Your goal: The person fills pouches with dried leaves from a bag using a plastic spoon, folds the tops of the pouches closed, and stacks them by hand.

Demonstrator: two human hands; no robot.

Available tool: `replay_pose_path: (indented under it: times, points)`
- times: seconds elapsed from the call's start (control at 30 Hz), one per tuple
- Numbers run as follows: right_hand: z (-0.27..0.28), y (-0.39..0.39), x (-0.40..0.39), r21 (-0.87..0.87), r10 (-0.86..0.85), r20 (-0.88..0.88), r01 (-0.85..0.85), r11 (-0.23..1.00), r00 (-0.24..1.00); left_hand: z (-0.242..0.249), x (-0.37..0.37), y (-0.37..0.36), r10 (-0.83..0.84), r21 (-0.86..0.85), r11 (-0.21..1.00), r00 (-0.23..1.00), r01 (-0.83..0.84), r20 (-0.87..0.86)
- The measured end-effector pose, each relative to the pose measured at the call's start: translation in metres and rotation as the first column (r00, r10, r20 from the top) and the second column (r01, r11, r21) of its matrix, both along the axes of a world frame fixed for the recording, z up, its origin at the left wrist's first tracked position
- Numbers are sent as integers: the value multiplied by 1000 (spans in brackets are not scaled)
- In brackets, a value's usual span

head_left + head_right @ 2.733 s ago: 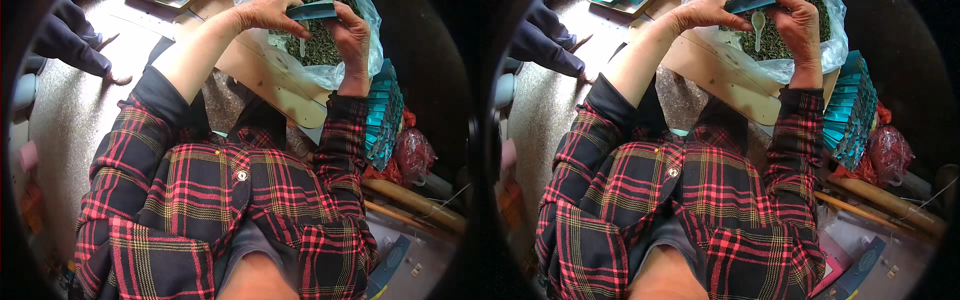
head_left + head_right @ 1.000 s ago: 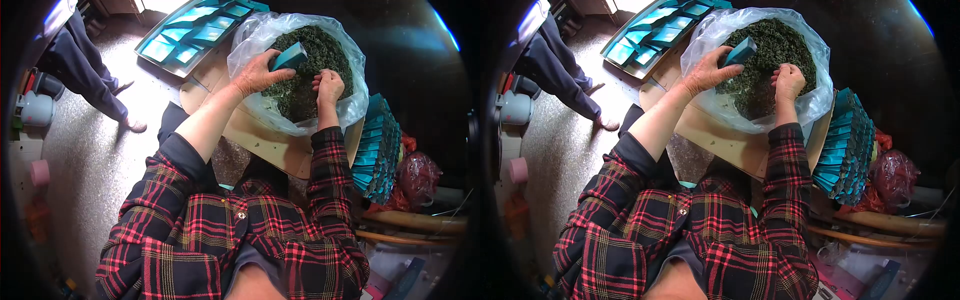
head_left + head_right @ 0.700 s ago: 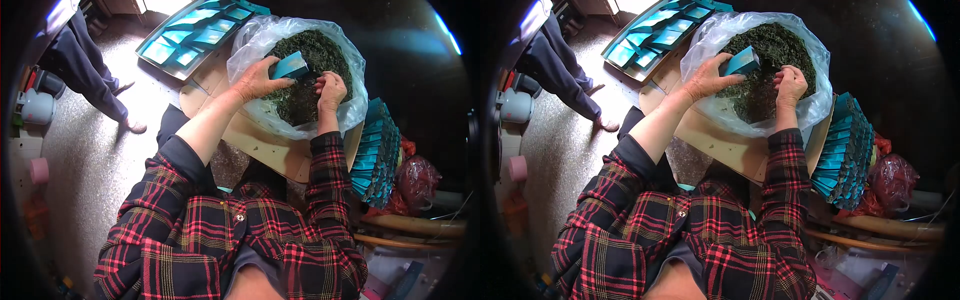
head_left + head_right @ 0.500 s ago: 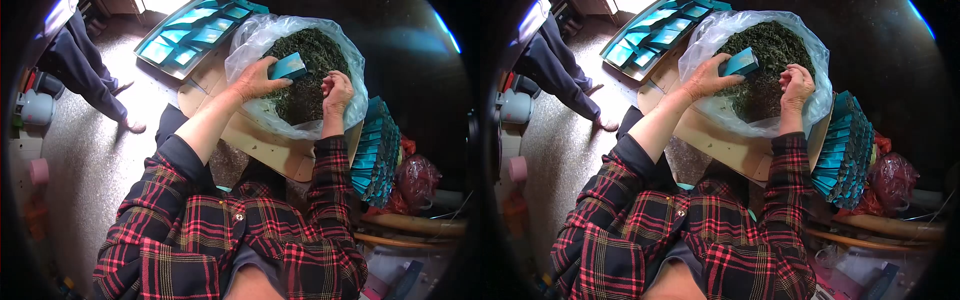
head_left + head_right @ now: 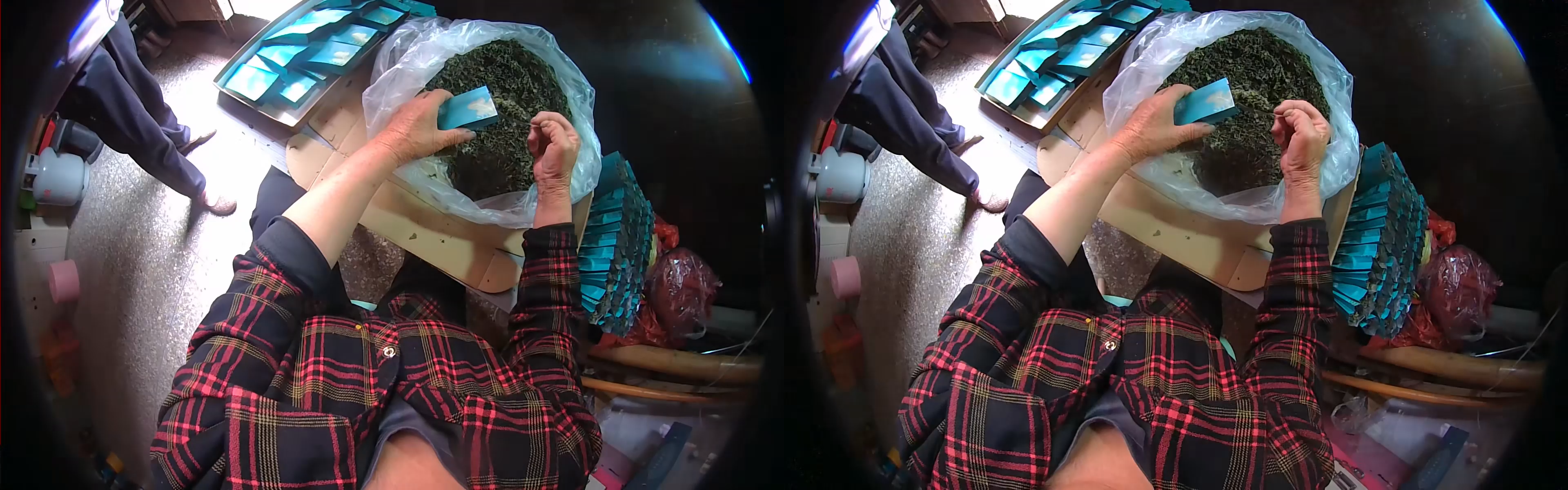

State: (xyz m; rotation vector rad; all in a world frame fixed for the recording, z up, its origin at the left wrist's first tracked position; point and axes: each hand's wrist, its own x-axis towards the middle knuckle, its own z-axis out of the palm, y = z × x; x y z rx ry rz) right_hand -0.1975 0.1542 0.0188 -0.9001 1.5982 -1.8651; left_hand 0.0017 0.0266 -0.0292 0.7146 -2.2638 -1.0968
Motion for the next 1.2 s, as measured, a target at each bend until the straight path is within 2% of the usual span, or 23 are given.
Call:
replay_pose_path:
  times: [0.2,0.3,0.33,0.43,0.47,0.57,0.6,0.7,0.73,0.83,0.87,0.93,0.97,1.0,1.07,1.1,1.17,1.2]
  points:
    - [11,-12,4,148,120,-5,-118,982,993,1,-2,1,7,-24,1000,1000,-6,30]
    - [17,-21,12,271,244,-176,-191,943,954,1,-2,2,2,-14,1000,1000,-1,29]
    - [20,-23,15,273,247,-177,-193,943,953,1,-2,2,-4,-1,1000,1000,4,25]
    - [29,-30,24,337,351,-426,-214,917,834,2,-1,1,-10,23,1000,1000,10,13]
    - [32,-31,29,340,355,-427,-217,915,831,4,-1,1,-15,31,999,1000,15,6]
    - [43,-30,46,279,364,-771,-237,931,523,6,0,1,-19,46,999,1000,20,-9]
    - [48,-27,49,280,367,-772,-240,929,519,7,0,1,-16,42,999,1000,16,8]
    - [60,-21,59,178,212,-928,-136,975,307,5,0,0,-9,33,999,999,7,41]
    - [60,-19,57,178,212,-929,-137,974,304,5,0,0,8,27,1000,999,-9,33]
    - [58,-7,42,42,37,-794,-7,999,606,4,0,1,36,16,999,999,-36,16]
    - [55,-4,34,40,36,-796,-7,999,604,4,0,1,39,10,999,999,-39,7]
    - [41,1,18,108,-26,-468,86,990,884,1,0,0,44,2,999,999,-44,-8]
    - [33,2,13,156,-76,-268,121,980,961,0,0,0,43,3,999,999,-43,-8]
    - [23,2,10,156,-78,-269,123,980,960,0,-1,0,44,3,999,999,-44,-8]
    - [3,-6,10,474,-135,-80,156,867,988,0,-1,-1,52,4,999,999,-52,-8]
    - [-9,-10,12,474,-134,-78,155,866,988,-1,-2,-1,52,5,999,999,-52,-7]
    - [-26,-21,17,561,-122,101,45,827,987,-4,-4,-2,59,-9,998,998,-59,-18]
    - [-29,-28,18,561,-121,104,42,827,987,-3,-5,-2,64,-16,998,998,-64,-22]
